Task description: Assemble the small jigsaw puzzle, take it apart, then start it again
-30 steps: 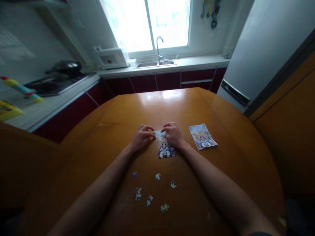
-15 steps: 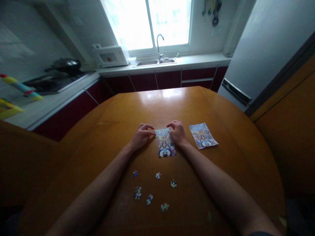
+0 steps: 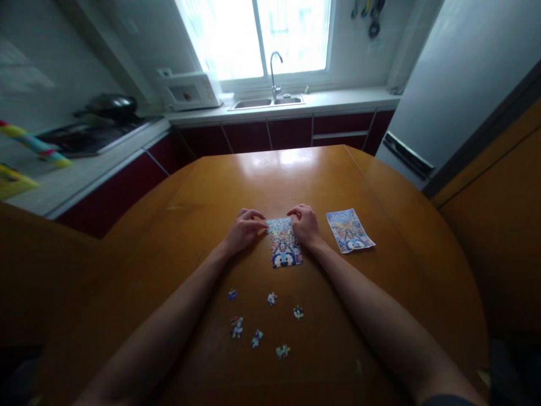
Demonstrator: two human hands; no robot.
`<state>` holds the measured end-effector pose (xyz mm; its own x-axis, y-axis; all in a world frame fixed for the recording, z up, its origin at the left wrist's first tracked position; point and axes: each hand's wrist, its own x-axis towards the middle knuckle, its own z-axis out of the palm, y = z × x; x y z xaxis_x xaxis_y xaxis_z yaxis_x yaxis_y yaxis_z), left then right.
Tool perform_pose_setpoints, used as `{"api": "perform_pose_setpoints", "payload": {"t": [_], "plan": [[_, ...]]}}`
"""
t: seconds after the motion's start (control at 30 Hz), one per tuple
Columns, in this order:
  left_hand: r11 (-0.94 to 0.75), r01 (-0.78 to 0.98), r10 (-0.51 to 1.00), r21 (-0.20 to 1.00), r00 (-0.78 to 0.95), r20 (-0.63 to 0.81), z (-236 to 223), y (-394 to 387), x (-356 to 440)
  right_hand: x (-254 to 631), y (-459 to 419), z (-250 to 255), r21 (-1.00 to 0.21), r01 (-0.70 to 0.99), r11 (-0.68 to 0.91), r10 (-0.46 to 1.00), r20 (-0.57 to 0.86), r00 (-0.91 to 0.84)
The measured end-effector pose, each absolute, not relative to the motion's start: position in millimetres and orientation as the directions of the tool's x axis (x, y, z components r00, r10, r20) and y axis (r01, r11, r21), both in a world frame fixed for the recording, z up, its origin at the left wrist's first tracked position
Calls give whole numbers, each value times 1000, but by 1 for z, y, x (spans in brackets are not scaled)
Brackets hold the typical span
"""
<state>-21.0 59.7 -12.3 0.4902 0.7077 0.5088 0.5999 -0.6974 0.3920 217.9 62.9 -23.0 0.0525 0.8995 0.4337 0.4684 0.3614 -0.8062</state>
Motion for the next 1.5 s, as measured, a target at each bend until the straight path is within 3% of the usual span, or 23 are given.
{"api": "perform_pose_setpoints", "payload": {"t": [1.2,1.33,1.5], "plan": [[-636,628,767,448,449,459,-8,63,-18,219,60,-19,-819,470,330,914,401,58],[-641,623,763,449,452,463,-9,63,-18,218,56,-12,-806,470,359,891,446,84],[-637,618,765,460,435,475,-9,63,-18,212,25,28,-713,520,471,859,504,-86]]}}
